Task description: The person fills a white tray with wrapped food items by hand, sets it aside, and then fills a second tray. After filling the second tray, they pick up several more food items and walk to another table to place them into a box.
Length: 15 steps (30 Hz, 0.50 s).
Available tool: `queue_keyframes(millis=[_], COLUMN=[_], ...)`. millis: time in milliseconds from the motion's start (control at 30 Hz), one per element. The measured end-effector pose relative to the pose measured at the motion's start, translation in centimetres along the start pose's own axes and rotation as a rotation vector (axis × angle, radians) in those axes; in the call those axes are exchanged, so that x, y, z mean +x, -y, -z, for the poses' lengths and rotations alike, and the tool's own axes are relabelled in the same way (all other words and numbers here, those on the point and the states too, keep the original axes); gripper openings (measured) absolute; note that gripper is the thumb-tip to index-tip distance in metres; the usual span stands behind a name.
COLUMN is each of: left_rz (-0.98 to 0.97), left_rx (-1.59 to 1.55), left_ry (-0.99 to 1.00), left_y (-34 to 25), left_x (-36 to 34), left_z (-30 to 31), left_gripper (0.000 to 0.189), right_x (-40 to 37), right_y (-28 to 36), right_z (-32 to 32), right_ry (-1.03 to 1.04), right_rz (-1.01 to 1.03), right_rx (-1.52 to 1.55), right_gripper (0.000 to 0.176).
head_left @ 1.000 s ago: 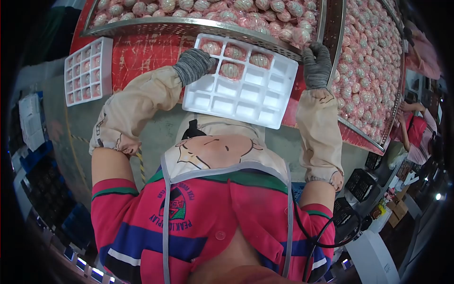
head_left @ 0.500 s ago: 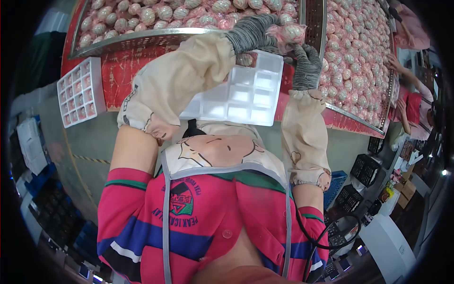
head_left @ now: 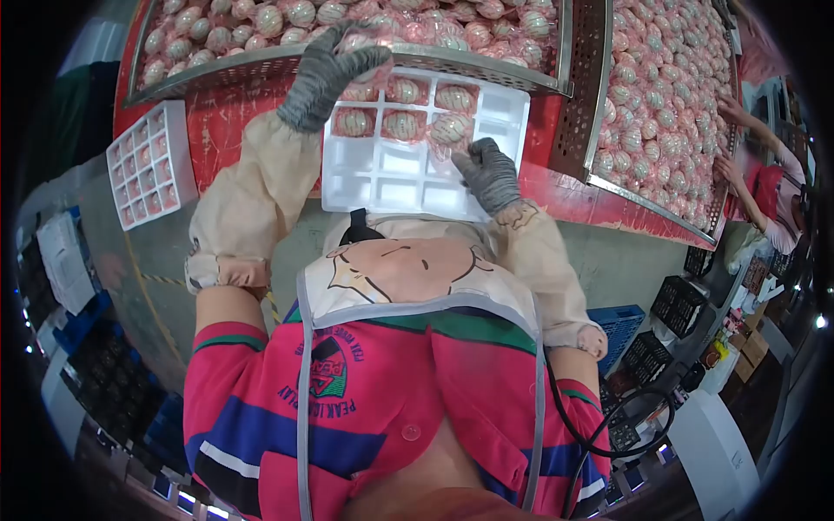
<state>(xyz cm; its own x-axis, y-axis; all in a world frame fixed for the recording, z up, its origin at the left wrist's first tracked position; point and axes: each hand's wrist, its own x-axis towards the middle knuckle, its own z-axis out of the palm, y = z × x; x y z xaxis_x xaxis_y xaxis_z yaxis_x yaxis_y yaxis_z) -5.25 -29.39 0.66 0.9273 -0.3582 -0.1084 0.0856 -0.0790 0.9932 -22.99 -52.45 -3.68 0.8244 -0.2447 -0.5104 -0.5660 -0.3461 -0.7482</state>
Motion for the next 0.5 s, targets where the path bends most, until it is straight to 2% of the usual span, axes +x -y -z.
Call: queue_keyframes(millis=[33, 67, 100, 167, 200, 233, 300, 367, 500], left_rz=[0.004, 0.02, 0.036, 0.049, 0.057, 0.064, 0.094, 0.141, 0.149], left_rx=[-0.007, 0.072, 0.152, 0.115, 0.076, 0.037, 0.055, -0.067, -0.08], left_ry=[-0.003, -0.005, -0.007, -0.013, -0.033, -0.053, -0.084, -0.108, -0.12], left_y=[0.0, 0.3, 0.6, 1.4, 1.6, 1.7, 1.7, 1.7, 2.3], left_x=[-0.8, -1.6, -2.1, -3.0, -3.4, -3.8, -4.5, -5.3, -6.0], left_z=[0.2, 0.5, 1.0, 1.4, 1.3, 1.3, 1.5, 1.6, 1.7], left_gripper=[0.035, 0.035, 0.035, 0.041, 0.039, 0.038, 0.039, 0.044, 0.044], right_x=[-0.3, 0.0, 0.3, 1.5, 3.0, 4.0, 5.1, 4.7, 3.5], right_y=[-0.1, -1.1, 0.1, 3.6, 3.5, 3.3, 2.9, 2.2, 3.6], right_z=[1.2, 1.6, 2.0, 2.8, 2.1, 1.5, 0.7, 0.3, -0.4], right_ry=[0.074, -0.074, -0.068, -0.045, 0.053, 0.054, 0.23, 0.193, 0.228], right_rz=[0.156, 0.319, 0.318, 0.959, 1.015, 1.021, 0.881, 0.865, 0.781], right_rx=[-0.54, -0.594, -0.602, -0.865, -0.981, -0.982, -1.126, -1.151, -1.22], right_gripper=[0.023, 0.027, 0.027, 0.033, 0.034, 0.034, 0.032, 0.03, 0.031])
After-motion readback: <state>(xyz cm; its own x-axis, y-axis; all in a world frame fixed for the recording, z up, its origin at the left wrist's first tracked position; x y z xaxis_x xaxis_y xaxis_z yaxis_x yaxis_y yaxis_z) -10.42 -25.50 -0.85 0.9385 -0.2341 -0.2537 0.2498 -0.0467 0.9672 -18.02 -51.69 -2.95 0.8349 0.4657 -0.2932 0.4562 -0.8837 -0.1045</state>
